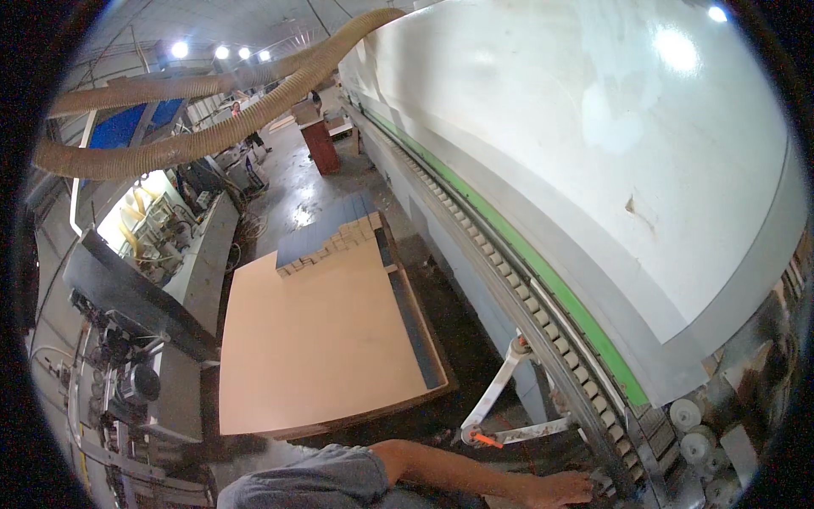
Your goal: The person removes wooden panels from a conveyor machine and stacks them onto a board by hand.
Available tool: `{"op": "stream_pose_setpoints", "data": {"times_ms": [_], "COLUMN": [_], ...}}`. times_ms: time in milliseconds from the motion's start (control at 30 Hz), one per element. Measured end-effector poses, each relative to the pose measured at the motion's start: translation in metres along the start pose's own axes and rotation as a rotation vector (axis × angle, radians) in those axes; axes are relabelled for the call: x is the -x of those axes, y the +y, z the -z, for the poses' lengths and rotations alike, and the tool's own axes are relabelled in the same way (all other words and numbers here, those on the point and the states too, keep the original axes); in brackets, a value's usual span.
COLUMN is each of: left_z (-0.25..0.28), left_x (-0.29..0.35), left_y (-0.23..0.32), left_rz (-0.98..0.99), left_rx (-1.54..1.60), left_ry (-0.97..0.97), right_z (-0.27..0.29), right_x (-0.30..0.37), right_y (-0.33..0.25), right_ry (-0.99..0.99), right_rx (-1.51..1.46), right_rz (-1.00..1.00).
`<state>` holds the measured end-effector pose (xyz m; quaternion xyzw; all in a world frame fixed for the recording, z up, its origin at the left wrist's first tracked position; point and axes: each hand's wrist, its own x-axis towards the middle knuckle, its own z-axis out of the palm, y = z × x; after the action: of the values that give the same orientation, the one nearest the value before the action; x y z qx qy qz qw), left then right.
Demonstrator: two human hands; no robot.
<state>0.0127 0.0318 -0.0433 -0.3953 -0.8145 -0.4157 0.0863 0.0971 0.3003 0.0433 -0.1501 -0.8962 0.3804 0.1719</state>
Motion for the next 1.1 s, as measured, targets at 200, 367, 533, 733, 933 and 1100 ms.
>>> {"op": "stream_pose_setpoints", "data": {"times_ms": [200,367,533,733,933,1100], "left_z": [0.008,0.003,-0.008,-0.006,0.042,0.066], "left_x": [-0.006,-0.006,-0.008,0.010,0.002,-0.014], "left_y": [0.003,-0.003,-0.016,-0.003,0.010,0.033], "left_rz": [0.047,0.089,0.044,0.106,0.068,0.103], "left_rx": [-0.024,0.057,0.037,0.137,0.047,0.057], "left_ry": [-0.154,-0.209,-0.218,-0.085,-0.079,-0.157], "right_z": [-0.003,-0.004,0.006,0.005,-0.013,-0.013], "right_x": [-0.001,-0.013,-0.011,-0.006,-0.007,-0.007], "right_y": [0.009,0.060,0.079,0.036,0.016,0.010], "right_ry": [0.027,-0.020,0.006,0.020,0.012,0.054], "right_rx": [-0.093,-0.040,0.124,0.046,-0.098,-0.149], "right_rz": [-0.024,0.087,0.019,-0.078,-0.086,-0.028]}}
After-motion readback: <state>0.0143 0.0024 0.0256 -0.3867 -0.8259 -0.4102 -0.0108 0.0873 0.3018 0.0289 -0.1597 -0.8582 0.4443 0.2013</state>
